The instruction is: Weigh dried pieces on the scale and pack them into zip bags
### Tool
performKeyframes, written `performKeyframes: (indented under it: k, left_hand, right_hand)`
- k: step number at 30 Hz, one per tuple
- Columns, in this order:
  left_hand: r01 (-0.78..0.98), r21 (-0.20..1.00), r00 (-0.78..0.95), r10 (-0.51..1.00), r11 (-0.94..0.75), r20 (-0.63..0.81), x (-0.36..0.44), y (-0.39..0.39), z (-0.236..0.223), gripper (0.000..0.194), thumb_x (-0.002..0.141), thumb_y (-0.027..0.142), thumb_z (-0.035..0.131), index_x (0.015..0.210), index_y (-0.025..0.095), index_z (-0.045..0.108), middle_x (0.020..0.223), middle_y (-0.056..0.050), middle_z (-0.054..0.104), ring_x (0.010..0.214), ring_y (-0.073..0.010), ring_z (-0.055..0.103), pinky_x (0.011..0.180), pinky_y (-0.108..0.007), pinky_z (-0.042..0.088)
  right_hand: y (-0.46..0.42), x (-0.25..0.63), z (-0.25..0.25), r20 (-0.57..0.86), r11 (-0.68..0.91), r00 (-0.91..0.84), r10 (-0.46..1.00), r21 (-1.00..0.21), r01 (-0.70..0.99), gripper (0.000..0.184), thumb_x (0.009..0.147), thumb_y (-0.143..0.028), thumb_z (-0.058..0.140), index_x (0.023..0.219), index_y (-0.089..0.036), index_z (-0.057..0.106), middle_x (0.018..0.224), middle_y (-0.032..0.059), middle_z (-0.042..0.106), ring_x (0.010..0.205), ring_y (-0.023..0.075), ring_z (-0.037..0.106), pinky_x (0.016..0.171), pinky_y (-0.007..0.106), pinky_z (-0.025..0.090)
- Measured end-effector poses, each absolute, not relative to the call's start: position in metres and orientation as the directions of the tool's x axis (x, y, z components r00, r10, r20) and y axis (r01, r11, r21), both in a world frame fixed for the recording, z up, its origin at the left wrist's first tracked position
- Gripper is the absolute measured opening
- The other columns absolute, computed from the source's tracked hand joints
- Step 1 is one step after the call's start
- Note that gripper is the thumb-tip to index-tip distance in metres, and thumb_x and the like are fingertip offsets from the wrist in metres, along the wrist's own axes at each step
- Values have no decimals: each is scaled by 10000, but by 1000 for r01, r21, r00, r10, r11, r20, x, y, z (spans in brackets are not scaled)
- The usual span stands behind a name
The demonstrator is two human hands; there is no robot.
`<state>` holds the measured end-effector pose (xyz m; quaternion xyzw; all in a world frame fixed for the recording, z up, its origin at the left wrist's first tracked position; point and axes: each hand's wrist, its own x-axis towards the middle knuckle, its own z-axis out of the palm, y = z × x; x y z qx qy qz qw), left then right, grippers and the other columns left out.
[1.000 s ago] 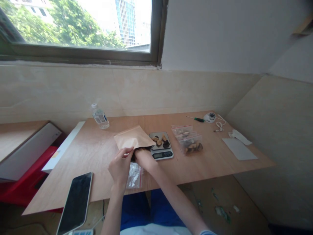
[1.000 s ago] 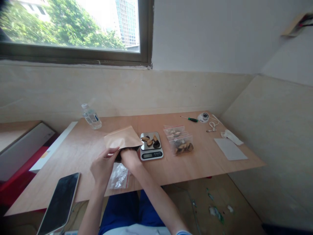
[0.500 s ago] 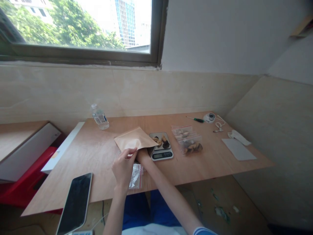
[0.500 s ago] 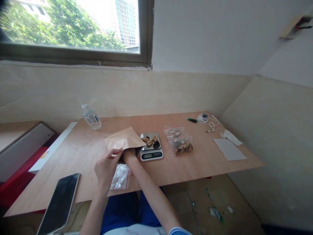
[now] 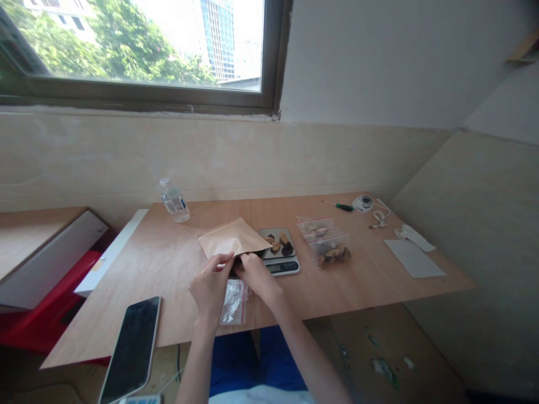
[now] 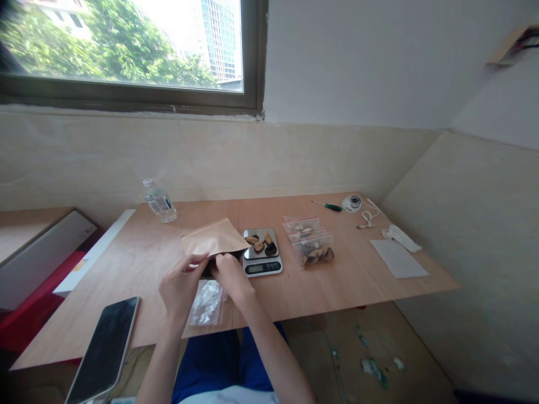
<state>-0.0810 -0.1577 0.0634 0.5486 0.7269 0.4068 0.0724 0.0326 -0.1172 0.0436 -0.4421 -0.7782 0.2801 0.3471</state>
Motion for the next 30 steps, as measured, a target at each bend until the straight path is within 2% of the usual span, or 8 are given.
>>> performKeyframes:
  k: [3, 6, 9, 14, 17, 20, 25, 30]
  left_hand:
    - [712, 699, -409, 846, 62, 341, -83, -154, 66, 96, 778, 351, 643, 833, 305, 707, 756, 62, 704, 652, -118, 649, 551, -200, 385]
    - [695, 717, -428, 830, 50, 357, -83, -150, 69, 108, 781, 375, 635, 823, 300, 700, 770, 61, 698, 623, -116, 630, 557, -211, 387]
    - [703, 711, -450, 789, 23, 418, -83, -144, 72, 155, 802, 396, 599, 834, 272, 688, 797, 31, 677, 647, -132, 611, 590, -233, 405]
    - [740, 668, -446, 686, -79, 575, -84, -133, 70, 213, 833, 370, 551, 903, 207, 669, 850, -42, 642, 855, -214, 583, 799, -341, 426]
    - [727, 678, -473, 633, -112, 613, -85, -122, 70, 204, 831, 353, 549, 917, 193, 645, 899, -56, 633, 906, -225, 556, 858, -381, 409]
    - [703, 692, -502, 574, -164, 647, -86, -107, 77, 244, 819, 309, 554, 1018, 171, 590, 1019, -84, 598, 1030, -231, 515, 936, -407, 380]
    - [704, 684, -565, 433, -191, 702, -90, -87, 91, 456, 784, 242, 578, 1203, 135, 435, 1275, -164, 410, 1272, -248, 341, 1084, -455, 218]
    - [711, 654, -555, 367, -257, 747, -82, -96, 80, 438, 790, 213, 562, 1191, 162, 393, 1319, -158, 330, 1313, -240, 276, 1085, -472, 209]
  right_hand:
    - [-140, 52, 59, 410, 530, -358, 839, -762, 371, 210, 837, -182, 574, 1041, -204, 620, 1027, 51, 676, 1003, 189, 623, 887, 299, 488]
    - [-154, 72, 50, 533, 532, -90, 841, -786, 315, 242, 851, -240, 576, 1091, -213, 590, 1109, 58, 656, 1050, 171, 607, 929, 301, 479]
    - [-148, 90, 19, 528, 456, 111, 842, -806, 378, 256, 858, -277, 569, 1100, -192, 583, 1098, 88, 655, 1036, 186, 616, 916, 325, 494]
    - [-112, 101, -28, 510, 448, -36, 859, -716, 536, 269, 876, -285, 536, 1119, -175, 572, 1062, 108, 659, 1001, 215, 631, 880, 367, 515]
    - [-90, 101, -36, 532, 516, -171, 829, -612, 599, 272, 890, -219, 493, 1143, -152, 568, 1072, 137, 653, 1023, 235, 626, 880, 393, 518]
    - [-77, 101, -37, 542, 568, -252, 802, -562, 601, 287, 879, -135, 465, 1140, -162, 582, 1147, 134, 631, 1121, 234, 579, 943, 405, 489]
    - [-88, 101, -32, 609, 597, -233, 758, -505, 624, 328, 885, -99, 422, 1166, -174, 574, 1229, 124, 593, 1240, 232, 477, 1020, 452, 422]
    - [-132, 79, -27, 575, 572, -206, 792, -578, 582, 269, 907, -121, 407, 1083, -196, 596, 1081, 88, 634, 1095, 203, 542, 955, 391, 453]
